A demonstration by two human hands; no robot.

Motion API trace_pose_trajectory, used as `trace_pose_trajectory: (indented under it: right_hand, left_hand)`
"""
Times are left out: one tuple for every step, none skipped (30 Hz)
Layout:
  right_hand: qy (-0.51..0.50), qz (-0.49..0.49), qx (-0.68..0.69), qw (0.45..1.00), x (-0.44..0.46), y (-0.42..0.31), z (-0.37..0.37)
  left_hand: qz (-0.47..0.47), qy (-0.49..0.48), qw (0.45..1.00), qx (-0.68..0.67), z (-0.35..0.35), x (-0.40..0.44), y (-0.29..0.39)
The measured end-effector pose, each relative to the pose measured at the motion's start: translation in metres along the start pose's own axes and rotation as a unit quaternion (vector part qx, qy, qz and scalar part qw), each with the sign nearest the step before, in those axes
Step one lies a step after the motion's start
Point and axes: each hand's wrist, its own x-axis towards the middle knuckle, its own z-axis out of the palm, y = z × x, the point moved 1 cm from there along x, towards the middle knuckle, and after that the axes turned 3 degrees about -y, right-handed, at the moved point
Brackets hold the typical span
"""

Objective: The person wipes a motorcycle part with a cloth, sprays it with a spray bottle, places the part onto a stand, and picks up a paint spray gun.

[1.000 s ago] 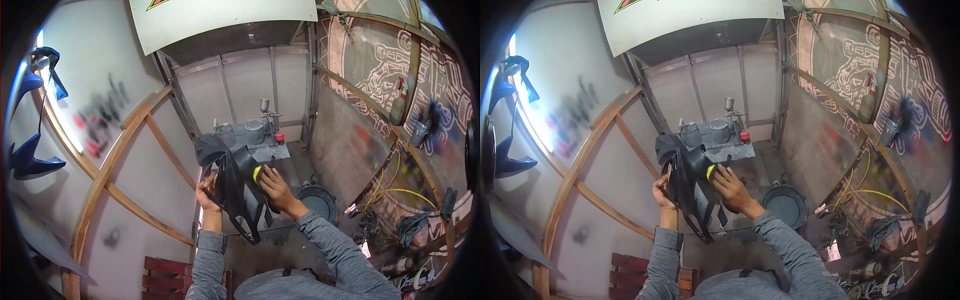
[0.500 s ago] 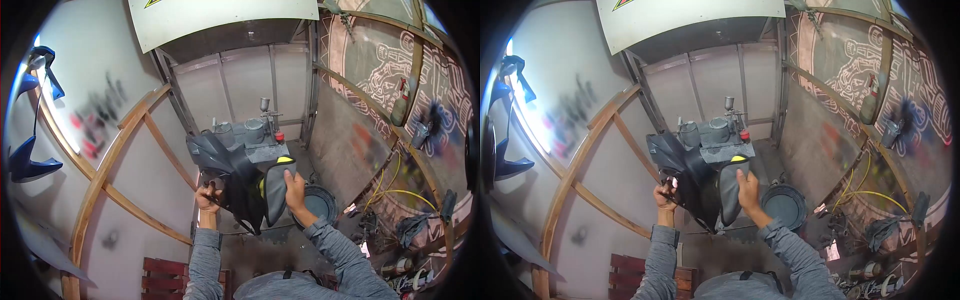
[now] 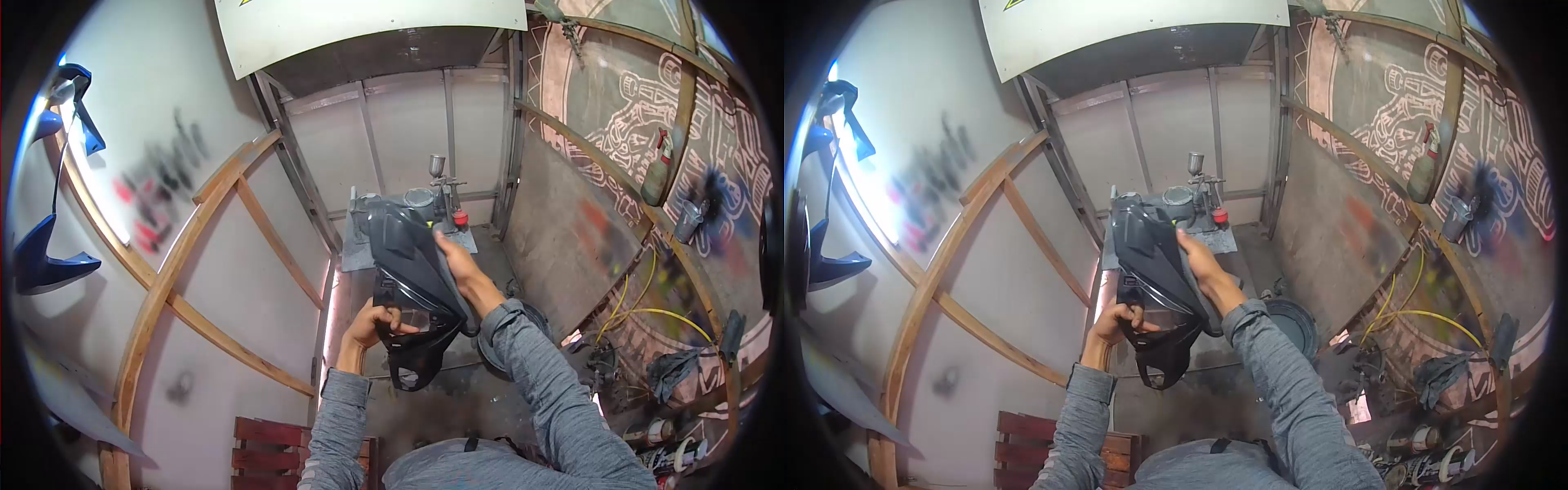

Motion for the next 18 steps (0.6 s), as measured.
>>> trace_pose_trajectory:
  right_hand:
    - [-0.02,0.043,0.057,0.997,0.0,0.001,-0.009]
    - [-0.007,0.018,0.04,0.999,-0.006,0.01,-0.014]
    - [-0.006,0.017,0.038,0.999,-0.012,0.021,-0.021]
    - [0.045,0.027,0.015,0.998,-0.019,0.031,-0.028]
    - [0.097,0.038,-0.006,0.995,-0.025,0.04,-0.035]
    - [0.064,0.055,0.016,0.996,-0.03,0.038,-0.033]
    - [0.068,0.055,0.015,0.996,-0.03,0.034,-0.031]
    - [0.054,0.045,0.069,0.995,-0.03,0.029,-0.03]
    - [0.04,0.032,0.121,0.991,-0.029,0.022,-0.027]
    - [0.098,0.018,0.079,0.992,-0.022,0.021,-0.038]
    - [0.103,0.017,0.08,0.991,-0.021,0.029,-0.046]
    - [0.13,0.005,0.069,0.989,-0.021,0.032,-0.045]
    - [0.155,-0.008,0.055,0.986,-0.02,0.033,-0.045]
    - [0.16,-0.006,0.04,0.986,-0.026,0.039,-0.043]
    - [0.161,-0.007,0.039,0.986,-0.032,0.043,-0.045]
    - [0.167,0.028,0.018,0.985,-0.038,0.048,-0.048]
    - [0.172,0.062,-0.003,0.983,-0.042,0.05,-0.051]
    - [0.17,0.068,-0.009,0.983,-0.046,0.048,-0.048]
  left_hand:
    - [-0.001,-0.001,1.0,0.0,0.004,-0.002,0.004]
    - [-0.013,0.019,0.999,0.045,0.006,-0.001,0.008]
    - [-0.024,0.039,0.995,0.088,0.005,-0.001,0.009]
    - [-0.023,0.038,0.995,0.086,-0.001,-0.001,0.007]
    - [-0.018,0.033,0.997,0.074,-0.012,-0.002,0.0]
    - [-0.012,0.027,0.998,0.063,-0.011,-0.002,0.0]
    - [-0.013,0.025,0.998,0.061,-0.01,0.0,-0.002]
    - [-0.03,-0.008,0.997,0.066,-0.006,0.0,-0.006]
    - [-0.046,-0.042,0.996,0.071,0.005,0.0,-0.007]
    - [-0.055,-0.047,0.996,0.054,0.019,0.001,-0.006]
    - [-0.06,-0.05,0.996,0.052,0.024,-0.001,-0.004]
    - [-0.078,-0.023,0.993,0.085,0.027,0.0,-0.002]
    - [-0.093,0.004,0.989,0.119,0.028,0.002,0.001]
    - [-0.092,0.001,0.989,0.118,0.02,0.005,-0.002]
    - [-0.08,0.014,0.986,0.146,0.011,0.007,-0.003]
    - [-0.069,0.027,0.982,0.174,0.003,0.007,-0.006]
    - [-0.07,0.024,0.982,0.173,-0.004,0.008,-0.01]
    - [-0.067,0.006,0.982,0.176,-0.004,0.008,-0.011]
